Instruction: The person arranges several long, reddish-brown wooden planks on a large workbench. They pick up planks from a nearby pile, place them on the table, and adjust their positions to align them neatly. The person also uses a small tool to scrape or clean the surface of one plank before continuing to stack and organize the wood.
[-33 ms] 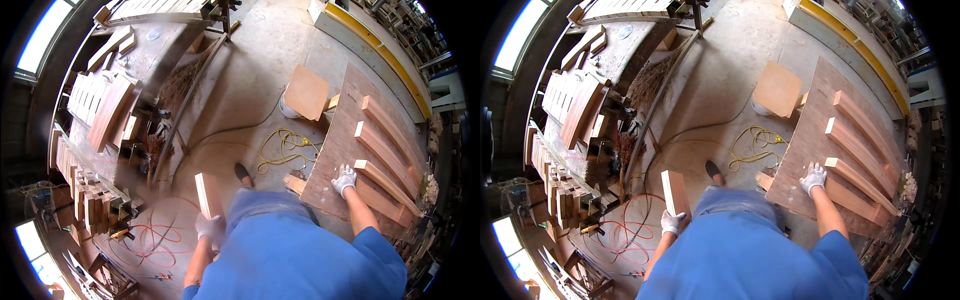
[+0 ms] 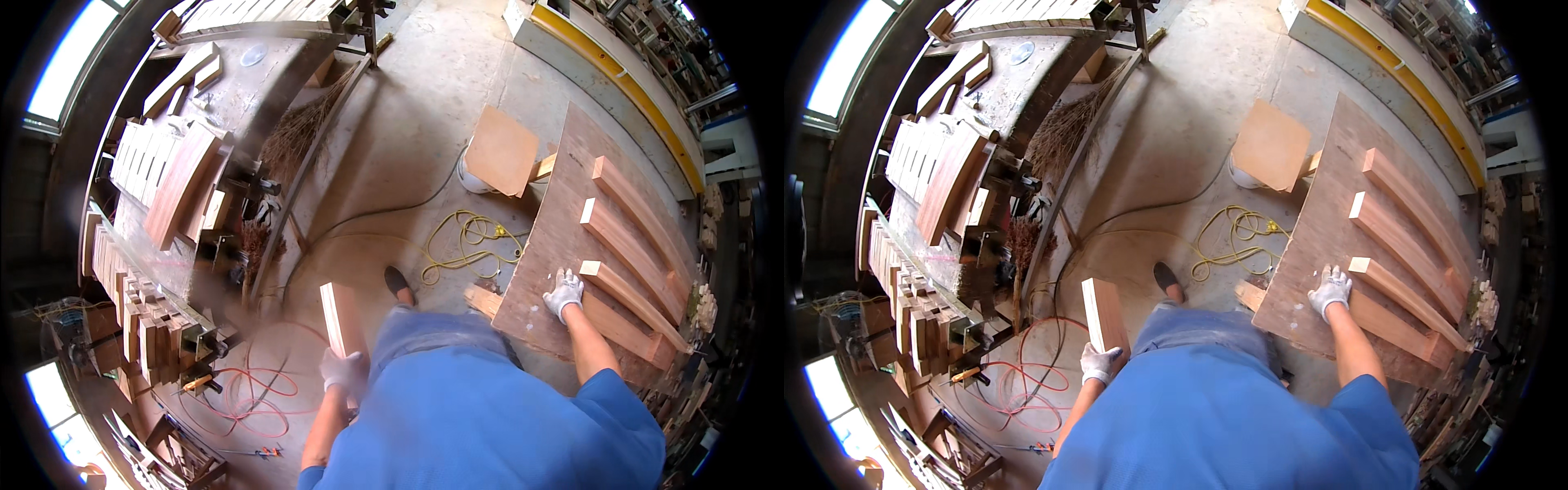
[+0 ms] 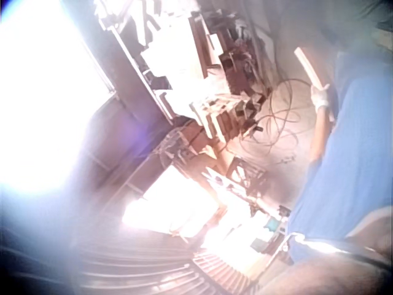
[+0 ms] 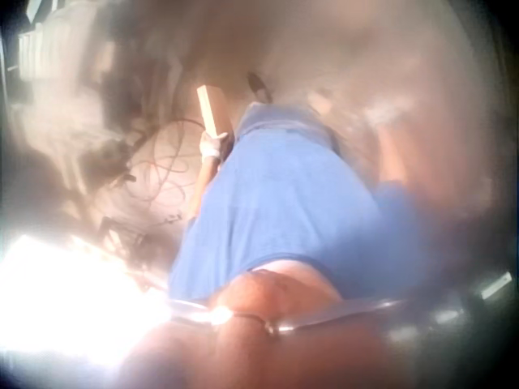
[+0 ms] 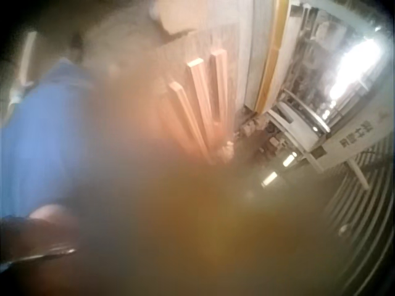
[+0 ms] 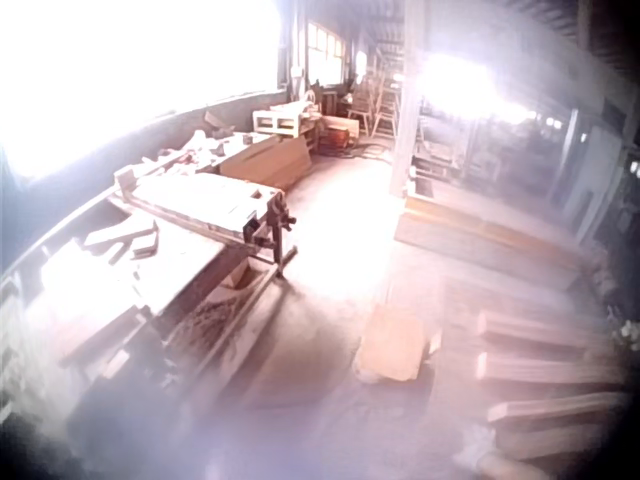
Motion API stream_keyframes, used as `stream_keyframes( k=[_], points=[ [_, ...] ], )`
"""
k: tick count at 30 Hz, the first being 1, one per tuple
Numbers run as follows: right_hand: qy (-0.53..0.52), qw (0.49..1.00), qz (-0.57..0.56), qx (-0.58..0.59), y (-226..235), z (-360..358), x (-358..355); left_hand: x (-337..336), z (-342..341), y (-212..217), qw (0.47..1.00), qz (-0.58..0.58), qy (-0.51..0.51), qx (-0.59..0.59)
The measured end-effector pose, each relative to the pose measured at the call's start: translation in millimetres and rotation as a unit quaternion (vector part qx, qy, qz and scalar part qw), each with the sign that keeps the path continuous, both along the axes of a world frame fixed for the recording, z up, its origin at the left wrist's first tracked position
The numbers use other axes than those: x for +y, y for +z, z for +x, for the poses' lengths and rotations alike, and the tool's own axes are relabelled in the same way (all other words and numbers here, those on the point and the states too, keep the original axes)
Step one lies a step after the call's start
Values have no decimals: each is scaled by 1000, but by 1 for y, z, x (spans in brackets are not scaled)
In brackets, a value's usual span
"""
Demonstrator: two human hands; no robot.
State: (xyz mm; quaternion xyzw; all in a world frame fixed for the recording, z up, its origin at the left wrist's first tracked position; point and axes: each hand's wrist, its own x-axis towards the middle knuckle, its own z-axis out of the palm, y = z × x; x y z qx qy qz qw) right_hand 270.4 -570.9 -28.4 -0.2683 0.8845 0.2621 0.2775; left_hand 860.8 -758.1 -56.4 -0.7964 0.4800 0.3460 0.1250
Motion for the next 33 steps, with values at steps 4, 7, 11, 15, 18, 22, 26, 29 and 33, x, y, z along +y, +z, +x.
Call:
stream_keyframes(
  k=[4,7,11,15,18,22,26,29,33],
  points=[
    [-5,999,33,-13,7,2,-21,-16,-8,23,1000,11,9,15],
    [-10,999,48,-17,11,5,-28,-33,-19,46,999,31,-10,17],
    [-14,998,55,-11,8,6,-28,-49,-27,53,999,8,-46,25],
    [-19,998,53,-11,9,4,-33,-83,-52,57,997,-14,-70,20],
    [-31,998,59,-6,0,4,-28,-113,-78,70,992,-56,-101,52],
    [-26,998,58,-5,13,5,-46,-172,-129,82,977,-115,-154,89],
    [-31,999,40,-8,-12,0,-28,-230,-200,111,970,-115,-178,116],
    [-36,994,56,-82,7,-4,-46,-274,-229,121,964,-105,-199,145],
    [-33,977,167,-129,6,-11,-74,-327,-275,150,959,-146,-186,154]
  ],
)
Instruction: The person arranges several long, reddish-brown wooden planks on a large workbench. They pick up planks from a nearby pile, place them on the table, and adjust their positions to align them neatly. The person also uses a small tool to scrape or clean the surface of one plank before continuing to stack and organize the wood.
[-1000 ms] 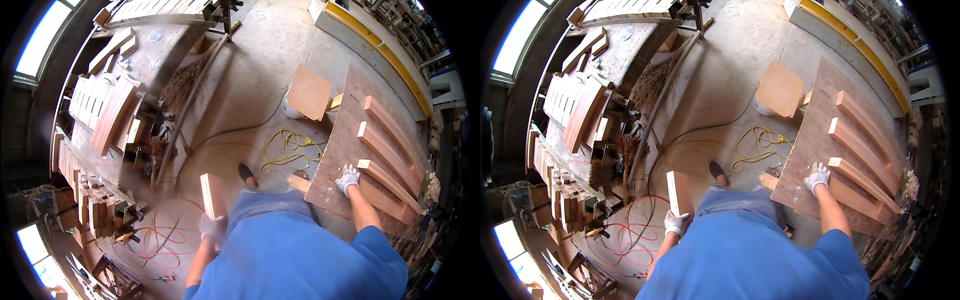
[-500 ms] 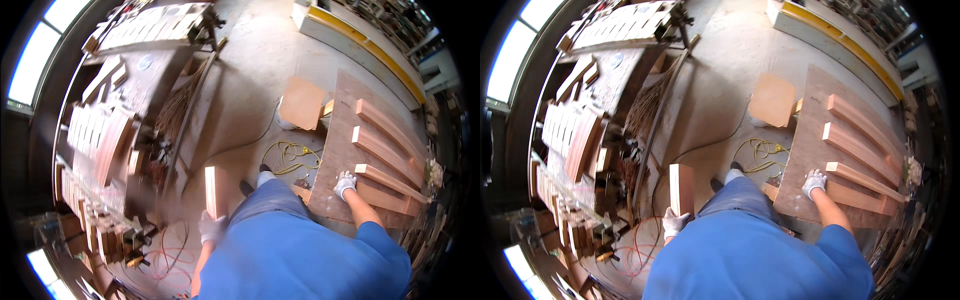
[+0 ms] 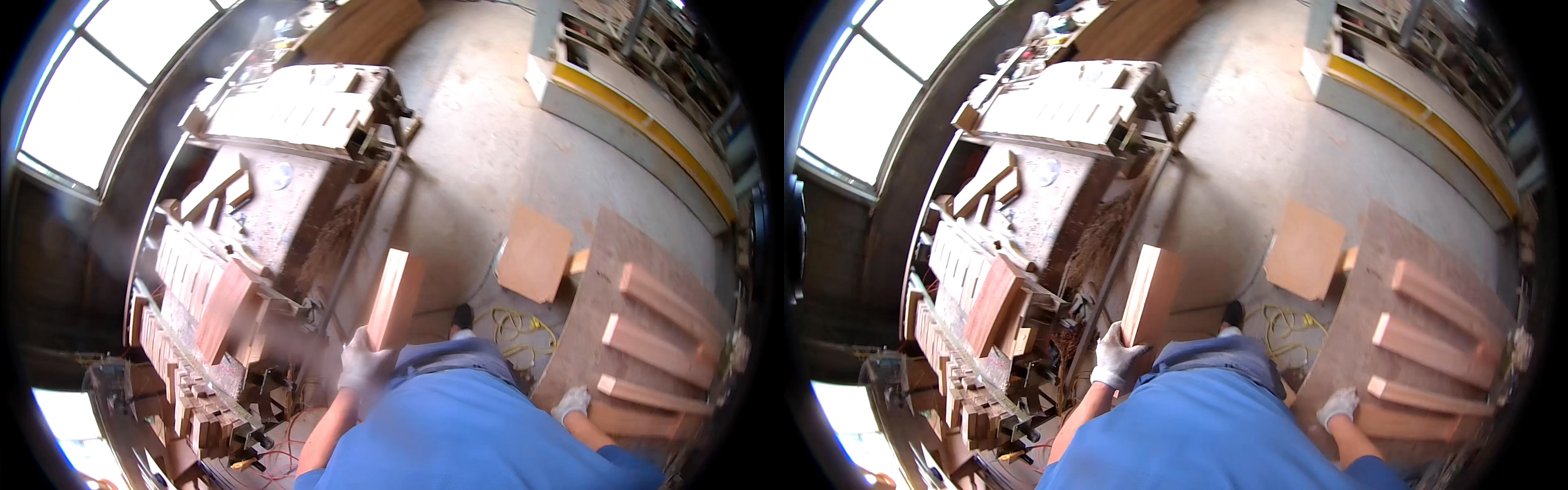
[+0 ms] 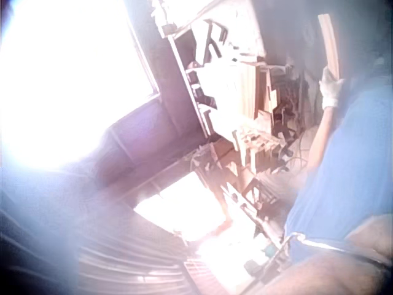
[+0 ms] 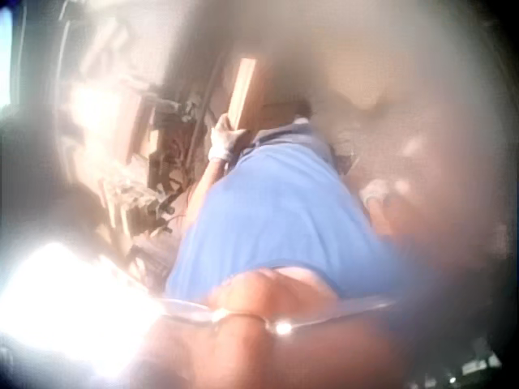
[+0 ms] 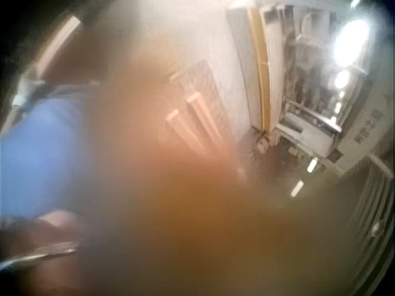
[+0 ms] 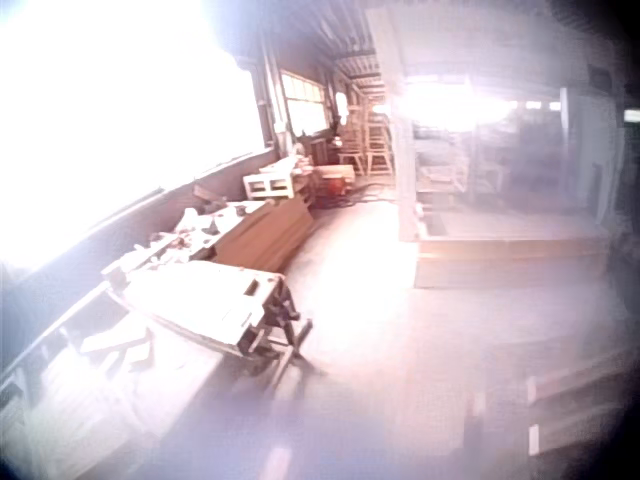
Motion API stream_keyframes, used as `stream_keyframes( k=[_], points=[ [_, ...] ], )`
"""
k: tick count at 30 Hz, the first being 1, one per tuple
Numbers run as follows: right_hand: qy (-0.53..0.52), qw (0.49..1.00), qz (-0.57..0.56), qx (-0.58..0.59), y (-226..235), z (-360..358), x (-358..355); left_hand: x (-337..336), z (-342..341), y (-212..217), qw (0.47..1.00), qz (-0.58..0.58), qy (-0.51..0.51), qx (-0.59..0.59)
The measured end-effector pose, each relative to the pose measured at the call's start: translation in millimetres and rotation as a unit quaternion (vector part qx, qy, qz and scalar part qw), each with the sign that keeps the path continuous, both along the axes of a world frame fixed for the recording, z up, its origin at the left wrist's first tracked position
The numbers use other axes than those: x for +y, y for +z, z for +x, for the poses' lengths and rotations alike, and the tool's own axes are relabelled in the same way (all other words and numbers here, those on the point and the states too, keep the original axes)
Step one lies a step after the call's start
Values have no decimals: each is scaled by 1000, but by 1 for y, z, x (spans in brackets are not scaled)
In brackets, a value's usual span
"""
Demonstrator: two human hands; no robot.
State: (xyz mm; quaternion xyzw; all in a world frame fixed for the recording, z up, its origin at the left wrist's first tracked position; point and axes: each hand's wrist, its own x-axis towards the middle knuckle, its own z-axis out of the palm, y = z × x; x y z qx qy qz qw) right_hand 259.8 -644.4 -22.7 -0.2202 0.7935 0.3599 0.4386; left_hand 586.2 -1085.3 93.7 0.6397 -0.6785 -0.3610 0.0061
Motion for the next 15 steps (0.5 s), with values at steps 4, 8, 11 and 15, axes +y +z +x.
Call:
stream_keyframes(
  k=[4,8,11,15],
  points=[
    [-24,989,92,-113,33,-37,-63,-47,-24,33,996,-48,40,69],
    [24,977,43,-206,-9,-81,-88,-97,-33,53,975,-123,84,163],
    [17,963,-34,-268,8,-86,-169,-147,-36,59,969,-122,107,185],
    [254,885,-193,-338,-74,-118,-216,-232,-44,50,953,-191,119,201]
  ],
)
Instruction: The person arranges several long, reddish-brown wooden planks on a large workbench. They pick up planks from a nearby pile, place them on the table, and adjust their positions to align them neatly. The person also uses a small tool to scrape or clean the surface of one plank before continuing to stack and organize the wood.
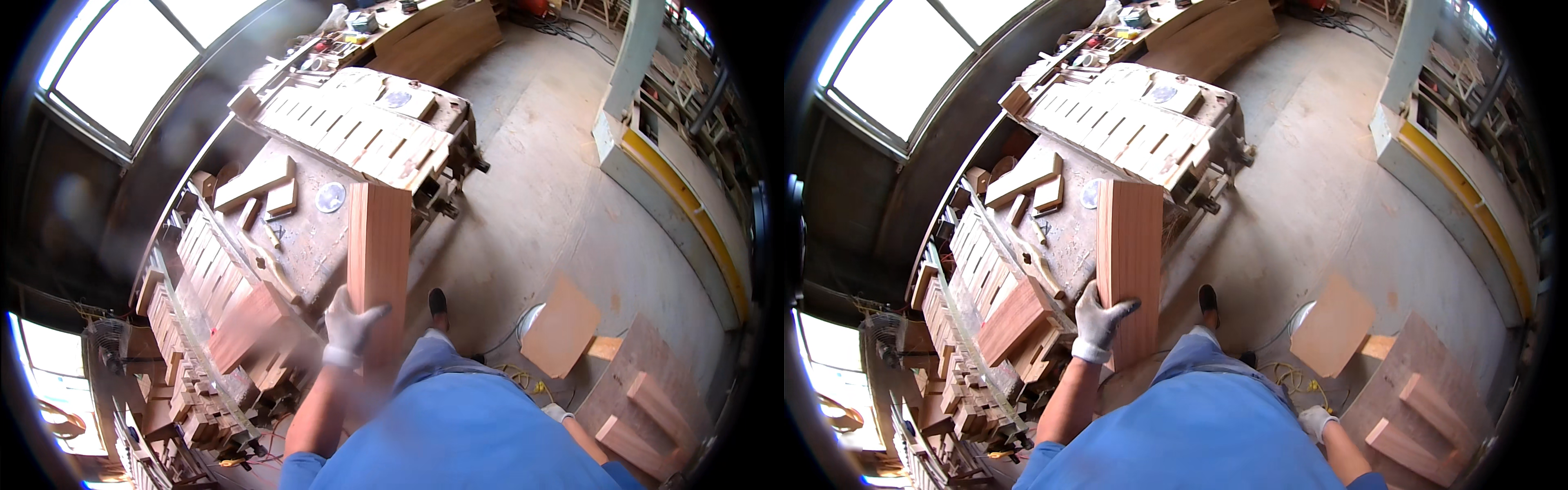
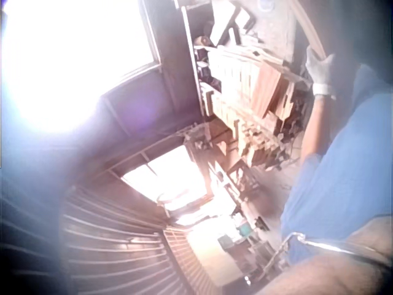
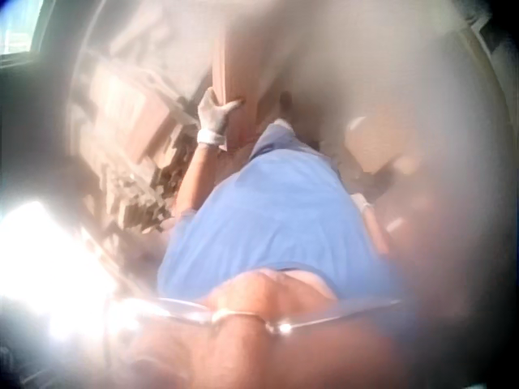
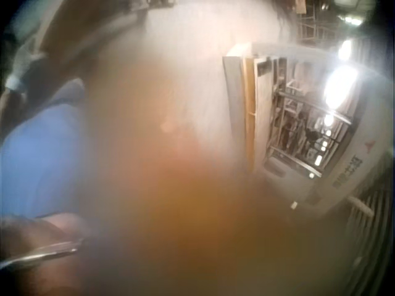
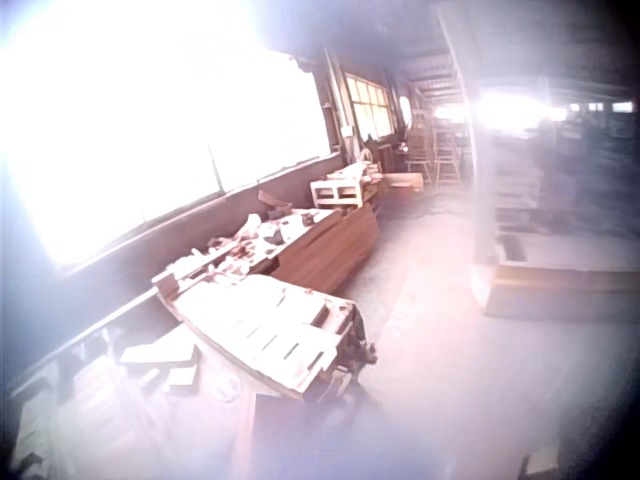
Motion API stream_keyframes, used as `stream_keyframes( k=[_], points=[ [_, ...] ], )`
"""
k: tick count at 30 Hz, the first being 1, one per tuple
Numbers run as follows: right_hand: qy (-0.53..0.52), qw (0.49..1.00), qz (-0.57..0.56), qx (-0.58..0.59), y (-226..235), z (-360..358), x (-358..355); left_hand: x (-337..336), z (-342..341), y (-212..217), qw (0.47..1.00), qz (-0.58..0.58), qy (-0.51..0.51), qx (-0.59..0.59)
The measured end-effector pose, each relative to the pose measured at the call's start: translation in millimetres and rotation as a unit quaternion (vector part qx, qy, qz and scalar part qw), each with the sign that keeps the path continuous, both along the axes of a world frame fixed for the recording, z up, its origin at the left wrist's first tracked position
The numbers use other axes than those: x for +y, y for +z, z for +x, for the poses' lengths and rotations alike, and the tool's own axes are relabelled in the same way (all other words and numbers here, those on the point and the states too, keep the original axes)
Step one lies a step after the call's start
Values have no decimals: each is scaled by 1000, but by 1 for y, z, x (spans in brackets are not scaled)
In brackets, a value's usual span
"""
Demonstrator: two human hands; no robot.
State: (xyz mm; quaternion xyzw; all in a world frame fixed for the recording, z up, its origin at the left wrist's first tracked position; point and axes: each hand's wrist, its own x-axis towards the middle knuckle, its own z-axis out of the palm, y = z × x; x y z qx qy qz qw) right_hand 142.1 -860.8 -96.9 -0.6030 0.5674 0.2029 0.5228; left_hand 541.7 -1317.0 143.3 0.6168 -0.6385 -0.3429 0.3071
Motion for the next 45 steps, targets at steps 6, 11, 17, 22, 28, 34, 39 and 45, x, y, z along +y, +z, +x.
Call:
stream_keyframes(
  k=[6,11,17,22,28,34,39,45],
  points=[
    [-334,935,-110,35,-56,-24,-55,-151,-13,-25,995,-13,14,-99],
    [-248,949,-172,95,-21,-23,-106,-268,-48,-15,989,-12,-31,-144],
    [-212,965,-90,125,-15,-44,-167,-359,-103,0,966,17,-28,-256],
    [-168,976,-52,126,-16,-91,-210,-402,-136,-14,945,51,-56,-319],
    [27,991,-86,94,-44,-193,-280,-415,-153,-25,941,58,-6,-334],
    [-300,948,85,71,-51,-354,-379,-408,-197,-33,932,-2,121,-342],
    [-363,918,33,155,-37,-532,-478,-437,-228,-40,917,109,271,-270],
    [-295,928,-112,200,9,-617,-705,-470,-206,-77,876,141,344,-307]
  ],
)
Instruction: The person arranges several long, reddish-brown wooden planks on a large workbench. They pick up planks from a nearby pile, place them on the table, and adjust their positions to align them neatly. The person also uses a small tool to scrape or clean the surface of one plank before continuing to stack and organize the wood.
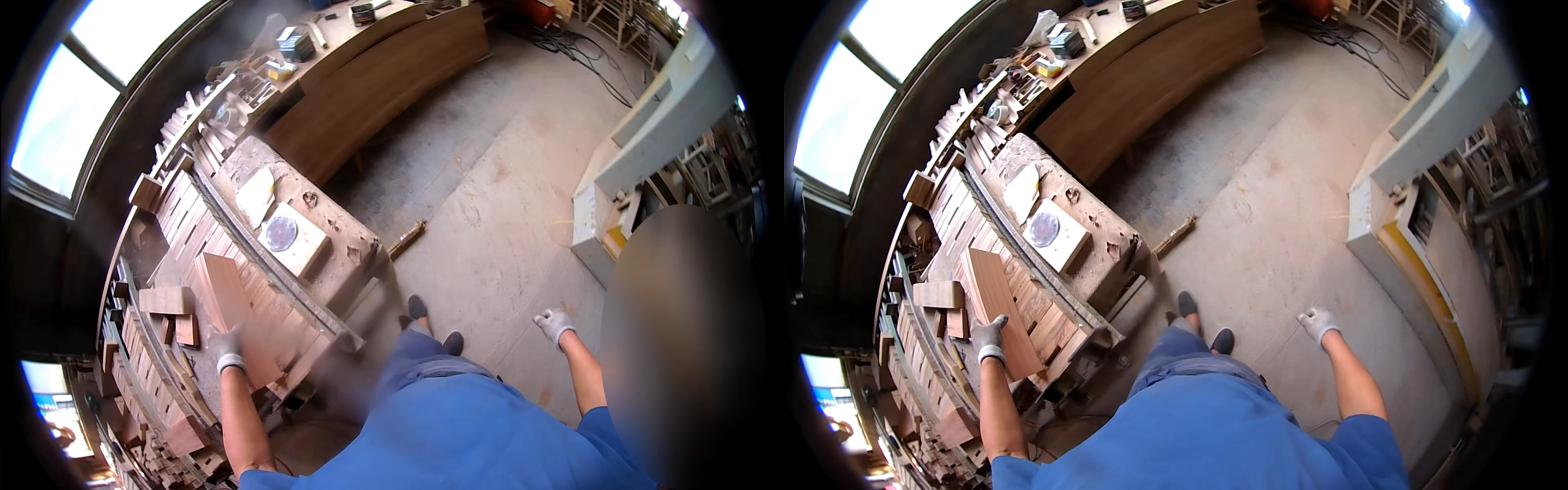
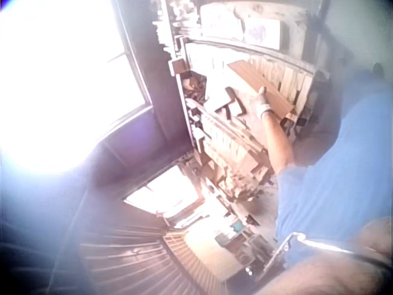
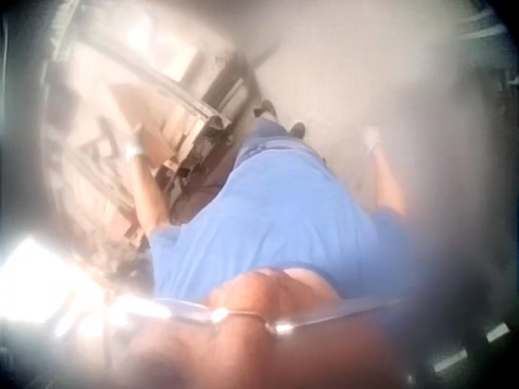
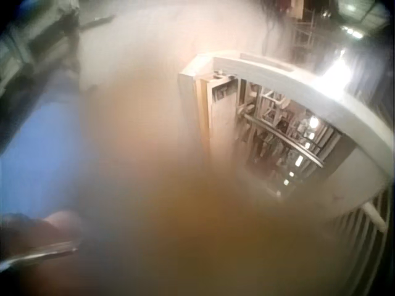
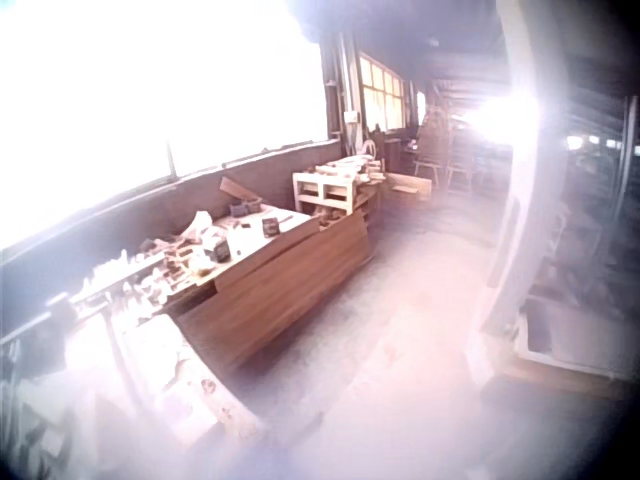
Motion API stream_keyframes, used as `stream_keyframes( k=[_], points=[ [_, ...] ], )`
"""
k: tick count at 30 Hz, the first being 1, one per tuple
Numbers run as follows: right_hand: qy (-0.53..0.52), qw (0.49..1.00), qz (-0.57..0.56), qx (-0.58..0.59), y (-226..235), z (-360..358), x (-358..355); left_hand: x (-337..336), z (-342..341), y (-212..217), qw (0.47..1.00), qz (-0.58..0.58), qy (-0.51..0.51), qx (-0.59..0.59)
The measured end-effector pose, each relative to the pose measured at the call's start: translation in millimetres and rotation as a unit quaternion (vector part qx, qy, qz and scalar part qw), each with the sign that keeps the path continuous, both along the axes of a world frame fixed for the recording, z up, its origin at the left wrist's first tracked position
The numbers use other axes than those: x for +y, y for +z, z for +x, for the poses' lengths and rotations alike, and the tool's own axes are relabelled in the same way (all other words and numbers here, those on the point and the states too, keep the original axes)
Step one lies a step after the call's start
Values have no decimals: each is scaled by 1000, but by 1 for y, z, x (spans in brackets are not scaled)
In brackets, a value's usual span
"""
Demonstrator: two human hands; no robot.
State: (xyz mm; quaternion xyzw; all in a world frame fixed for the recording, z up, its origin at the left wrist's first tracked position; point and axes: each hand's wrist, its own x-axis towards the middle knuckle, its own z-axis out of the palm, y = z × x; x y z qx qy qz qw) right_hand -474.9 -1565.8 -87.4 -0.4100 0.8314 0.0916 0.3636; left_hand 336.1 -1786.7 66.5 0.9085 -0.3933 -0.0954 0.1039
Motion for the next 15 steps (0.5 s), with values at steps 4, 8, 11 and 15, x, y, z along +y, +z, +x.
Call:
stream_keyframes(
  k=[4,8,11,15],
  points=[
    [98,992,-52,-52,-6,20,-126,-11,-39,18,998,21,33,-53],
    [187,975,-37,-116,1,68,-235,-13,-47,22,996,19,42,-77],
    [220,964,-11,-152,27,87,-292,-28,-47,15,995,-13,96,18],
    [254,960,21,-118,4,54,-351,-36,-33,1,992,32,82,-90]
  ],
)
